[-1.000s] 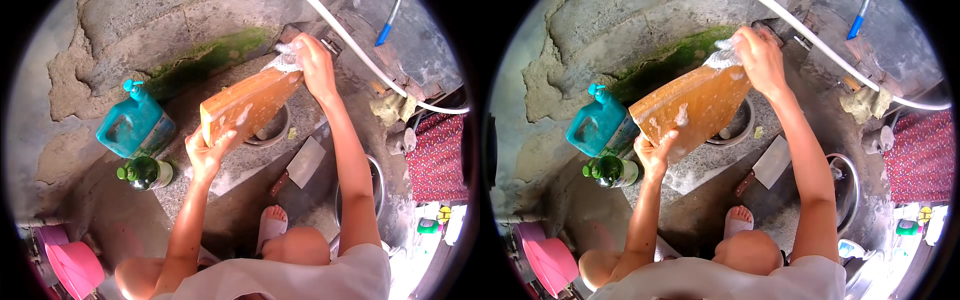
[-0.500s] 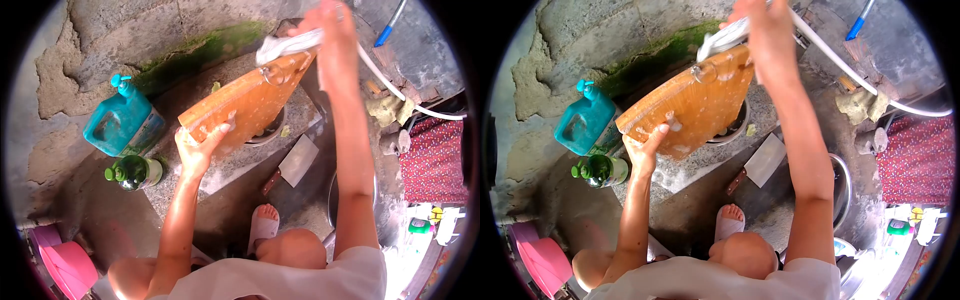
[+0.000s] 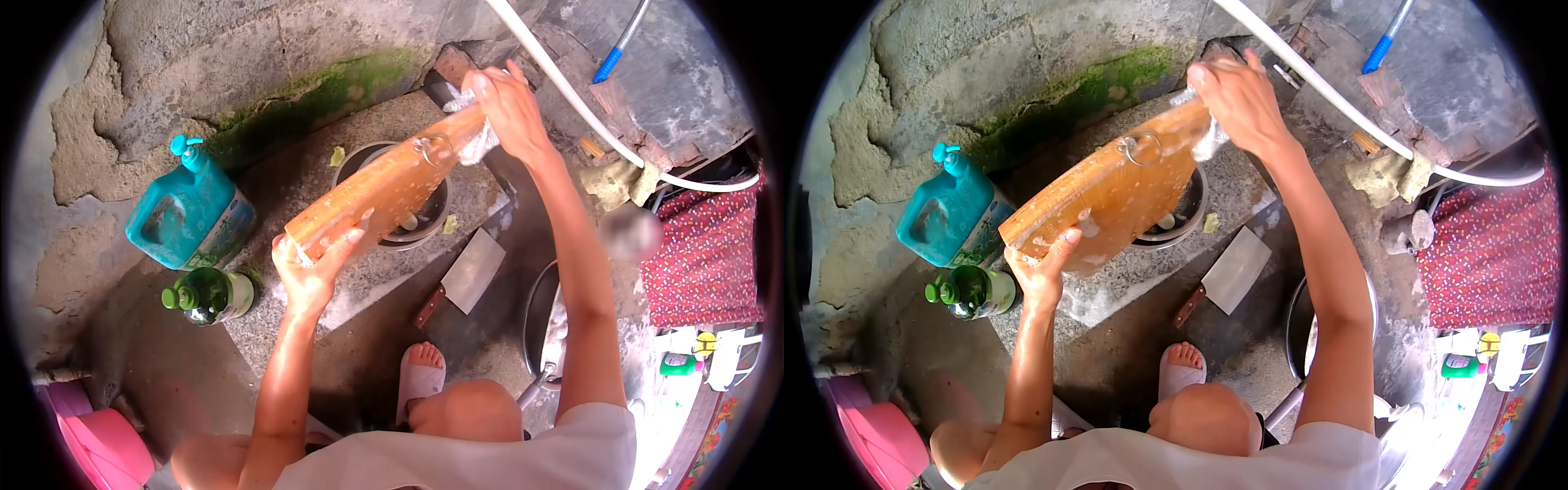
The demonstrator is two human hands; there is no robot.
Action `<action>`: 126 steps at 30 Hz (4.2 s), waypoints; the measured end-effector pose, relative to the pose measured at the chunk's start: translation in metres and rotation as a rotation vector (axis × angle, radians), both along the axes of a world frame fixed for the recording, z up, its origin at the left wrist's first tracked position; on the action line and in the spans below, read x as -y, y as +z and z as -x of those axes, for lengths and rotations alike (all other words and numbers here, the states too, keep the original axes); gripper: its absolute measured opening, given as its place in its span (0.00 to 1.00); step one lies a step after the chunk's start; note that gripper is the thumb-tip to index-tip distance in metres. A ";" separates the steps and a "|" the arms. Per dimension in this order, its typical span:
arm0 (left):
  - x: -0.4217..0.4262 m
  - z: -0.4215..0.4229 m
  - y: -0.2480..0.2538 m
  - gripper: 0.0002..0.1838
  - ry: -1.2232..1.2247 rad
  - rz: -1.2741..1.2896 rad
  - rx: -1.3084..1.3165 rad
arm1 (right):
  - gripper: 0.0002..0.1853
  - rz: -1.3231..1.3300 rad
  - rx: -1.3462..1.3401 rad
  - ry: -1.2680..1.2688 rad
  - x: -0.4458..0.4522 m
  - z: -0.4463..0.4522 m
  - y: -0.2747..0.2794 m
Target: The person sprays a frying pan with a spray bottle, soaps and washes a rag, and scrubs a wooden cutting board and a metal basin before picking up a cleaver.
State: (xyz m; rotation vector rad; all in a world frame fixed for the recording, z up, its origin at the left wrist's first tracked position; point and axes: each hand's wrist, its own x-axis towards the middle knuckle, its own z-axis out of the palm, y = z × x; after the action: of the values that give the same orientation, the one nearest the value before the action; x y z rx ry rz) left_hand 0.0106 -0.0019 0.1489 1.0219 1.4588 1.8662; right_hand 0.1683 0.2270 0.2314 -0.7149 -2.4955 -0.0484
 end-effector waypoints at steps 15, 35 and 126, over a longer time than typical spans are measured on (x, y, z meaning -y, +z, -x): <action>0.004 -0.002 0.017 0.15 0.037 -0.047 0.036 | 0.38 -0.261 -0.213 0.403 0.034 0.022 -0.007; 0.002 0.003 0.010 0.14 0.088 -0.035 -0.022 | 0.41 -0.044 -0.160 0.286 0.027 0.005 -0.017; 0.008 0.020 0.022 0.16 0.117 -0.134 0.001 | 0.23 -0.170 -0.378 0.199 0.042 0.025 -0.010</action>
State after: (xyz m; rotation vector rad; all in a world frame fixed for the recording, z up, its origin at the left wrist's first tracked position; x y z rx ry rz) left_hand -0.0091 -0.0095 0.1707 1.0167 1.4364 2.0707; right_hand 0.1436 0.1847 0.2211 -0.3633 -2.1554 -0.0471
